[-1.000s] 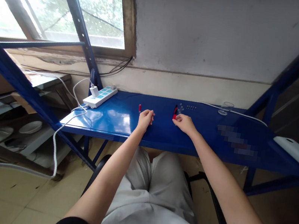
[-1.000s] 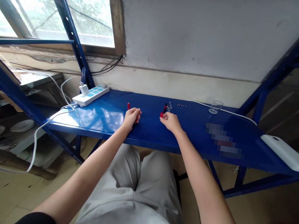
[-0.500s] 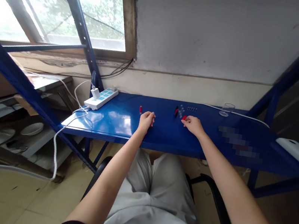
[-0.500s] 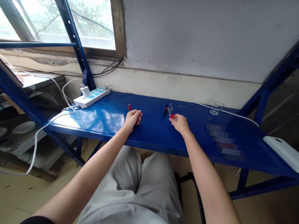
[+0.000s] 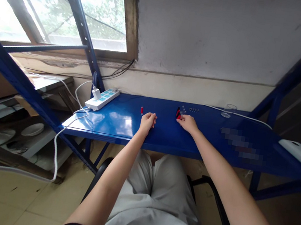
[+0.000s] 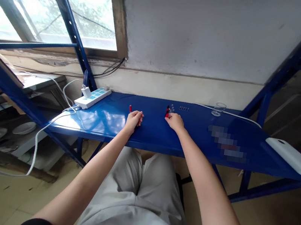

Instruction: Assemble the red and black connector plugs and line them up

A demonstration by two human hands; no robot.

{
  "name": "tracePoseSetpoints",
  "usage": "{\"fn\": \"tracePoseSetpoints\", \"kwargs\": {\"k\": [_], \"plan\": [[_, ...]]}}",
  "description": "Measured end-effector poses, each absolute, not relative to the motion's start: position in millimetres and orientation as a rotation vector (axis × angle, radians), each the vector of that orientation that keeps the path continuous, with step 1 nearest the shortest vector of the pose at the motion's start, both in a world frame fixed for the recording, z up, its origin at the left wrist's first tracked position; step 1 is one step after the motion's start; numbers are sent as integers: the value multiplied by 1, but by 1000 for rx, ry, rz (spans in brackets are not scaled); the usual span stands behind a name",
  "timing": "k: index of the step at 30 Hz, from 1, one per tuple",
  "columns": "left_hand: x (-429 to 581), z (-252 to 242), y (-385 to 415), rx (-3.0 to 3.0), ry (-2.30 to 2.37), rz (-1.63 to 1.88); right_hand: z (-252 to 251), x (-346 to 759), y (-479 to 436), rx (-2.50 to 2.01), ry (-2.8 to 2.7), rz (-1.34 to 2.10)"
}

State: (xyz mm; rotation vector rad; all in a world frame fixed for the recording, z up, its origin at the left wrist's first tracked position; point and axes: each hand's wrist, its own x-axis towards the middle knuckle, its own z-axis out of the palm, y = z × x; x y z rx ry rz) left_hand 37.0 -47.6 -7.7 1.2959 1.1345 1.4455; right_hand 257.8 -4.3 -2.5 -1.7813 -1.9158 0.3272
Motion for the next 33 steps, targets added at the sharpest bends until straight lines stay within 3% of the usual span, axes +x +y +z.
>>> {"fn": "tracePoseSetpoints", "kwargs": {"k": [21,30,33], "plan": [[38,-7,-49,1299,1144,1436,-7,256,5,-1840,-1993,207],[38,-10,-46,1294,1137,1441,1,269,1,-1889,-1868,615],[38,-10,-45,1296,1140,1441,-1,276,-1,-1900,-1836,598]]}}
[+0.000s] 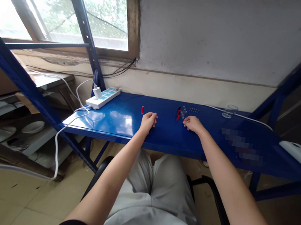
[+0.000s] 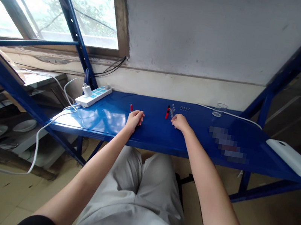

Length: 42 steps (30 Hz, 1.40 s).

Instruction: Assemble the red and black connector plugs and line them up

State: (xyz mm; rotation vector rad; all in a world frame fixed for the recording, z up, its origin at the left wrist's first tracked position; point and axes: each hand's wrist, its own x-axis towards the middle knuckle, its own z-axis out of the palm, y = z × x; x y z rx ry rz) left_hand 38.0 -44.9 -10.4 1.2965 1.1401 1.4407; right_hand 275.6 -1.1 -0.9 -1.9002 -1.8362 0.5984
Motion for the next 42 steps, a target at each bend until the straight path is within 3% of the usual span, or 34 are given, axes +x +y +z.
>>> {"fn": "tracePoseSetpoints", "kwargs": {"k": [5,12,23,31,36,42], "plan": [[38,-10,-46,1295,1143,1443,-6,276,-7,-1942,-1833,291],[37,-9,-47,1290,1144,1461,-7,268,-10,-1980,-1825,137],[35,-11,-44,1208,1199,1597,-1,264,-12,-2046,-1848,172],[29,-7,-42,938,1274,1957,13,271,-19,-2054,-1843,334],[6,1,-30,705,1360,2057,22,285,-41,-1988,-1854,184],[-36,15,-20,1289,1816,1955,28,270,-54,-1722,-1887,174]]}}
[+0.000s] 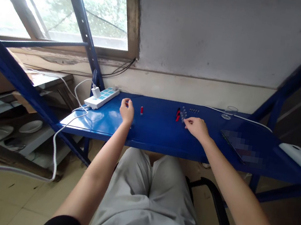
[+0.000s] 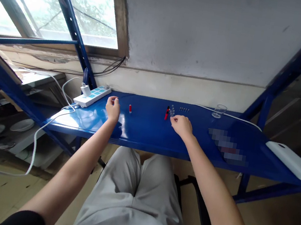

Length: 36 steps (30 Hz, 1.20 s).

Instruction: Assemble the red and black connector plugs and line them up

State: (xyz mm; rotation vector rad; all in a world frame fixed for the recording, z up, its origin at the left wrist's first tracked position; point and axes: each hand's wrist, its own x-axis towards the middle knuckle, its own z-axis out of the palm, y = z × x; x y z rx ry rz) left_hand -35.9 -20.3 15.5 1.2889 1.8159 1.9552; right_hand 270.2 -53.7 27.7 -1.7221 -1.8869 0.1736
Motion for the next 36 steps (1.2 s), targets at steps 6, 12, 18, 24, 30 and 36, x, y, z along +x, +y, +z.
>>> {"fn": "tracePoseSetpoints", "kwargs": {"k": [6,12,18,24,30,36], "plan": [[-28,25,-27,2145,2165,1118,33,216,-54,-1331,-1877,140],[-20,23,-20,2322,2210,673,26,177,-37,-1155,-1822,198],[-24,14,-8,2379,2121,497,4,164,-25,-1069,-1719,348],[-10,9,-1,2112,2020,928,-15,164,-25,-1062,-1634,404],[22,1,-9,1618,1476,1459,-10,164,-36,-1290,-1634,118],[35,-7,-28,1268,1086,1535,-11,164,-38,-1323,-1703,146]]}}
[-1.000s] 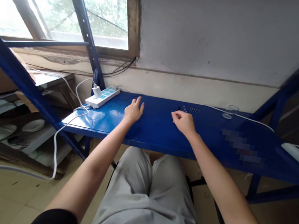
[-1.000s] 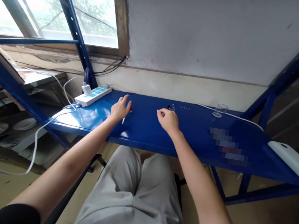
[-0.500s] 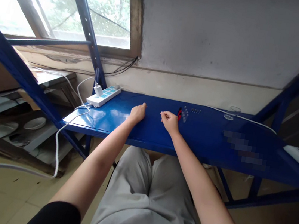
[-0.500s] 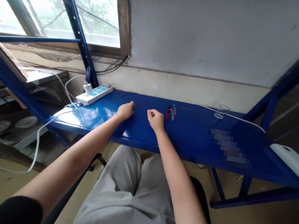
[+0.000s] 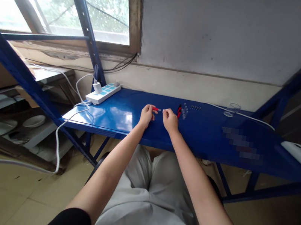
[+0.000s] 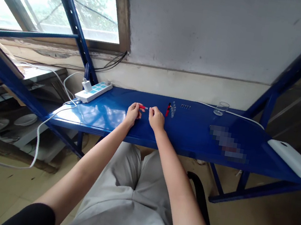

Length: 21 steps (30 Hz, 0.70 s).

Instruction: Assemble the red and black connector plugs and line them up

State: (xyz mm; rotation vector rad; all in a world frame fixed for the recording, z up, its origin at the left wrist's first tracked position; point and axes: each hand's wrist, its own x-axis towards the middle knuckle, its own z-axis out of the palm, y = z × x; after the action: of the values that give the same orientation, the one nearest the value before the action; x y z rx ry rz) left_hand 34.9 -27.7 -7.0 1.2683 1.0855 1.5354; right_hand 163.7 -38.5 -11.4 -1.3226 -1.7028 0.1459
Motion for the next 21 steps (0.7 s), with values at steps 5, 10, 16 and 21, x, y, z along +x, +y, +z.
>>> {"fn": "tracePoseSetpoints", "kwargs": {"k": [5,10,16,21], "plan": [[30,-7,-37,1195,1027,1537,-14,164,-37,-1253,-1749,221],[31,-5,-40,1166,992,1504,-14,163,-38,-1160,-1754,201],[33,-5,-40,1147,942,1446,-14,162,-39,-1134,-1826,189],[33,-5,-40,1164,924,1429,-14,163,-38,-1122,-1822,194]]}}
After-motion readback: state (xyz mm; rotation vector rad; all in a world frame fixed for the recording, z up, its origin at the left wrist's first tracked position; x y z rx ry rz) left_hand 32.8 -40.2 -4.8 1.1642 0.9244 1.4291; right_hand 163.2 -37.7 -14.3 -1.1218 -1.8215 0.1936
